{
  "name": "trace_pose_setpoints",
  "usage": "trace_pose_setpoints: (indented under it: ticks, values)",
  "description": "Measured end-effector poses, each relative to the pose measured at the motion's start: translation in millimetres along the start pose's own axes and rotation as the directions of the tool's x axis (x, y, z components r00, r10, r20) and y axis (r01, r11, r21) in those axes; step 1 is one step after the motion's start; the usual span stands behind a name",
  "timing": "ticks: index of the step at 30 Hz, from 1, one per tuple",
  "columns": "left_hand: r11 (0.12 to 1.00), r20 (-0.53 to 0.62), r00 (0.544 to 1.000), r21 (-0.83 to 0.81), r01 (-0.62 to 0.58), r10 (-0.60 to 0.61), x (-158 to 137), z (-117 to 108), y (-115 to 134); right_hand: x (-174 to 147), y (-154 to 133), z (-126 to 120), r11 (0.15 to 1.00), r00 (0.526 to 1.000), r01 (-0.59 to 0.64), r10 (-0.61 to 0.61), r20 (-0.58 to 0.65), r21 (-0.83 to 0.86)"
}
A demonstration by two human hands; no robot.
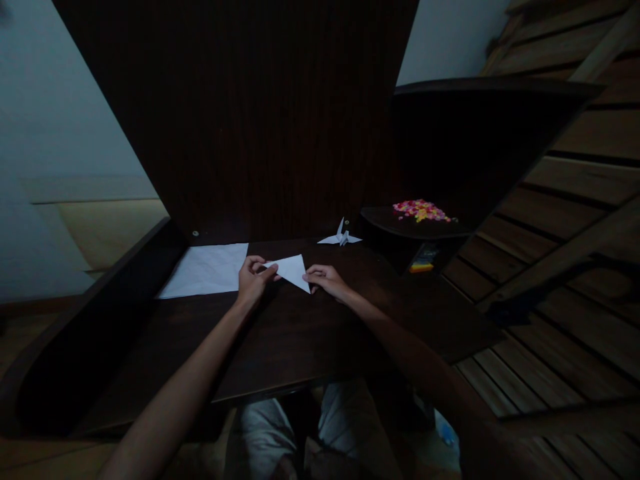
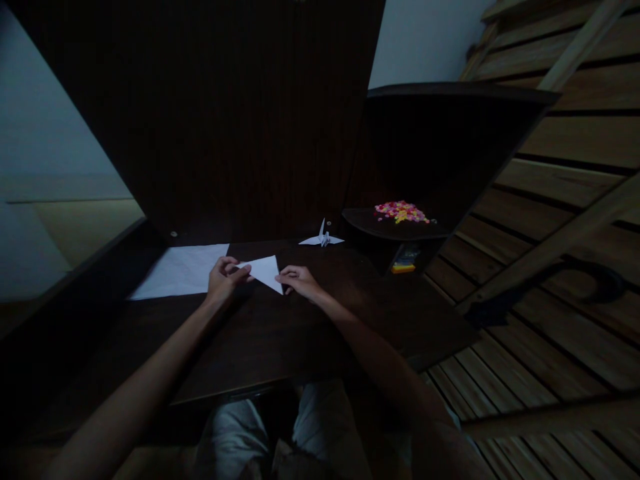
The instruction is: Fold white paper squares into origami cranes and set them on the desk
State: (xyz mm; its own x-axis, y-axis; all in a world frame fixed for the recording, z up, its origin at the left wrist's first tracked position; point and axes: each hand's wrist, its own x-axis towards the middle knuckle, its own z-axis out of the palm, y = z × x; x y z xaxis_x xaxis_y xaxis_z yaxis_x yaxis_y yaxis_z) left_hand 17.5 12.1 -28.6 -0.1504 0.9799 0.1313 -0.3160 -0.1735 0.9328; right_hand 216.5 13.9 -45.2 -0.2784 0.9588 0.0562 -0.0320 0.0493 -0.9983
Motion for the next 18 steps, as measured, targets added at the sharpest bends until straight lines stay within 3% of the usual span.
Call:
trace_pose_setpoints:
  ticks: [3,6,14,16,18]
  values:
    - [0.997,0.103,0.993,0.05,0.054,-0.059,-3.5,2.1,0.0,2.3,0.6,-1.8,0.995,0.986,0.088,-0.093,-0.136,-0.043]
    - [0.988,0.256,0.959,0.127,0.088,-0.119,-7.6,4.7,1.3,3.3,0.9,-5.9,0.986,0.97,0.14,-0.156,-0.189,-0.092]
    - [0.927,0.537,0.772,0.332,0.176,-0.339,-15.8,3.7,4.9,1.0,-1.3,-7.9,0.96,0.971,0.19,-0.215,-0.104,-0.208]
    - [0.928,0.539,0.774,0.335,0.164,-0.332,-16.6,4.0,5.4,0.2,-2.4,-6.1,0.961,0.973,0.189,-0.212,-0.096,-0.201]
    - [0.938,0.504,0.81,0.313,0.151,-0.299,-16.0,3.9,6.8,-1.0,-4.0,-5.4,0.972,0.977,0.169,-0.187,-0.102,-0.164]
